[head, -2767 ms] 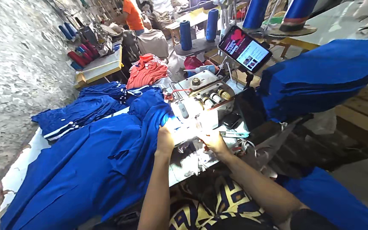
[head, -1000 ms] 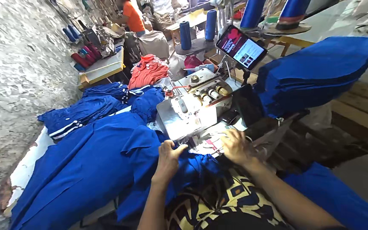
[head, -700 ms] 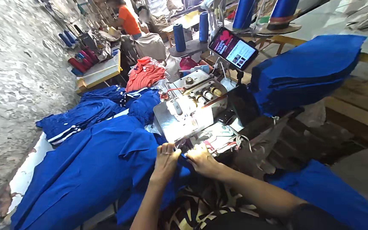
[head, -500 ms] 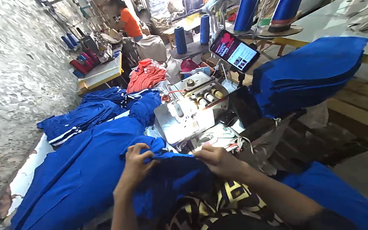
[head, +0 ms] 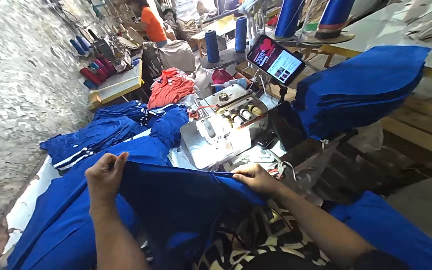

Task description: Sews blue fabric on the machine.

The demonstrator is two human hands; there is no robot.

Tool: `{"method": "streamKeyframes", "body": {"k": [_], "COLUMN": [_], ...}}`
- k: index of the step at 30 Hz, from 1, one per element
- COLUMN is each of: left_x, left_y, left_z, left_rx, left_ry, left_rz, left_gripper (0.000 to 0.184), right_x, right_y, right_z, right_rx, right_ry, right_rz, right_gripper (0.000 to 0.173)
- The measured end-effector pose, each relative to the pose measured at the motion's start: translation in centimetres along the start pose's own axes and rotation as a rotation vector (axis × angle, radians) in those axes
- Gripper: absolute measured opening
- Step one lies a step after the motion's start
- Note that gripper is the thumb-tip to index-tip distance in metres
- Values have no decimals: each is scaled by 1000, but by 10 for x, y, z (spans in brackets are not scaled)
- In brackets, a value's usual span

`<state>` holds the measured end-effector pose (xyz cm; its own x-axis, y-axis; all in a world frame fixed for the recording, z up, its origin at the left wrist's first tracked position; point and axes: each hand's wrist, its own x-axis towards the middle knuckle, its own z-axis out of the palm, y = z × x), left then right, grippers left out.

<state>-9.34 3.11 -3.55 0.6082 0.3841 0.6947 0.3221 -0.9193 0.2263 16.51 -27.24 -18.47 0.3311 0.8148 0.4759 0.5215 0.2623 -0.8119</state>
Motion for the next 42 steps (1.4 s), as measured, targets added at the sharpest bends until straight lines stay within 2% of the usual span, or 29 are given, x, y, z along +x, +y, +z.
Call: {"method": "streamKeyframes", "body": {"k": [3,6,7,9,11,12,13,15,17,22,27,32,37,38,40,42], "left_x": [-4,-9,-10,-16,-22,-22,-20,-12,-8,-4,-2,-1,-1,-3,-12,-24], "left_y": [-16,19,39,84,129,148,163,180,182,177,178,175,174,174,169,150], "left_z": [47,87,95,117,147,162,174,190,202,208,203,200,204,201,189,162], "left_rx": [101,204,189,106,-107,-193,-268,-357,-407,-432,-430,-446,-487,-503,-516,-428], "left_ry": [-155,-369,-355,-212,-98,-60,-46,-54,-59,-144,-224,-231,-166,-170,-120,-29], "left_rz": [-110,-328,-314,-134,46,99,99,15,-47,-79,-121,-114,-55,-67,-47,-50], "left_gripper": [46,41,42,36,32,22,15,18,22,27,28,26,33,33,21,22], "right_x": [-9,-10,-6,7,29,40,51,70,85,99,98,101,99,98,92,82], "right_y": [25,27,24,15,1,-7,-14,-23,-28,-41,-29,-15,-13,-15,-20,-25], "right_z": [2,-3,-6,-13,-21,-24,-25,-23,-20,-12,-7,-12,-15,-15,-17,-23], "right_rx": [-2,-231,-338,-491,-586,-635,-691,-819,-899,-913,-926,-925,-921,-924,-931,-944], "right_ry": [-1,35,94,301,498,563,604,620,593,578,676,631,594,583,542,516], "right_rz": [110,249,235,90,-72,-123,-151,-147,-76,74,-142,-331,-317,-300,-262,-258], "right_gripper": [27,27,24,19,16,20,27,40,42,31,7,12,11,13,22,35]}}
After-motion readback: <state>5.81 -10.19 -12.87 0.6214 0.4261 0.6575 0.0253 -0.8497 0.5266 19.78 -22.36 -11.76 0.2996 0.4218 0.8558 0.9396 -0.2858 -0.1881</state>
